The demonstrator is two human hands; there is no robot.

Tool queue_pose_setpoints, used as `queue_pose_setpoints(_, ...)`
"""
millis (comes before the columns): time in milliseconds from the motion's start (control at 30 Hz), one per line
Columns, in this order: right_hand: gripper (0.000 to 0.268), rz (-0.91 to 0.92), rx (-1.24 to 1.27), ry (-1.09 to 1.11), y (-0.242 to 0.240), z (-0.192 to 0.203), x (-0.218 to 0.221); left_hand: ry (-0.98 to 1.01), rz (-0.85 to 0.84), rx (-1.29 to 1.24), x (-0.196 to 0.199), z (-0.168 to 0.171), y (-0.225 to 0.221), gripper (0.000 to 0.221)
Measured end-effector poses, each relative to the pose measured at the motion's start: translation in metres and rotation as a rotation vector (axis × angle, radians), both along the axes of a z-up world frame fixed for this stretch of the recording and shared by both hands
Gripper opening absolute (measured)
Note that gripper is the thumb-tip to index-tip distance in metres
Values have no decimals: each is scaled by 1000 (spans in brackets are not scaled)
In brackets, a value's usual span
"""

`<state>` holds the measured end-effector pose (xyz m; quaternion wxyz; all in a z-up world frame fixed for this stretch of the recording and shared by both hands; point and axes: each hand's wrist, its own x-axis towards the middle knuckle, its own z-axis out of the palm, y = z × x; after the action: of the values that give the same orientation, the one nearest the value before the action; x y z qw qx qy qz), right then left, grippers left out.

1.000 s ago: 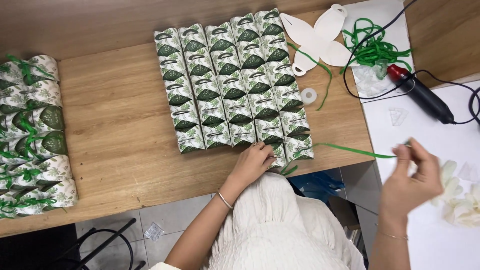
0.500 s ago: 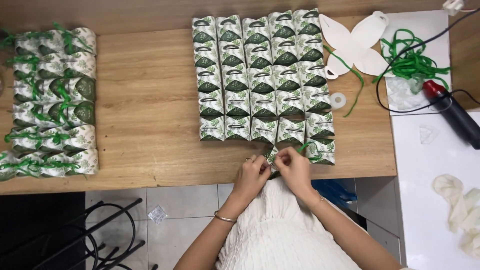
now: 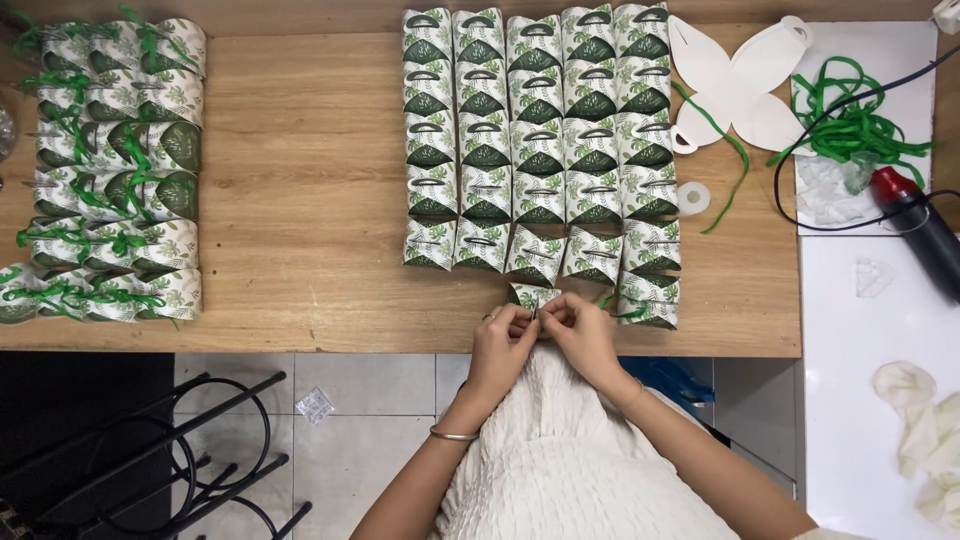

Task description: The person ties green ribbons around small patterned packages, then places the finished packages onto a shelf.

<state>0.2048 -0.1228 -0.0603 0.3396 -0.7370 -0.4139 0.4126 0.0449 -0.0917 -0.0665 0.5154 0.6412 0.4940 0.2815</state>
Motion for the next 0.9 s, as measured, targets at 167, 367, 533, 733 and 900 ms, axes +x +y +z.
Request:
queue_pose_setpoints(167,11,25,-43,234,-1,-33,5,-139,-7,-200,-12,0,1,29)
queue_pose_setpoints(367,16,-45,-207,647,-2,-31,15,75,-82,-42,-14,14,5,25)
queue_pose_setpoints(533,21,-27,-274,639,-3,-32,15,163,-74,38,-10,16,11,23)
queue_pose_setpoints(733,24,94,-68,361,5,-18,7,133,-109,85,-14,7,19,20)
queue_pose_setpoints(900,27,195,-71,202,8,-10,7,296,-269,365,-15,16,29,9)
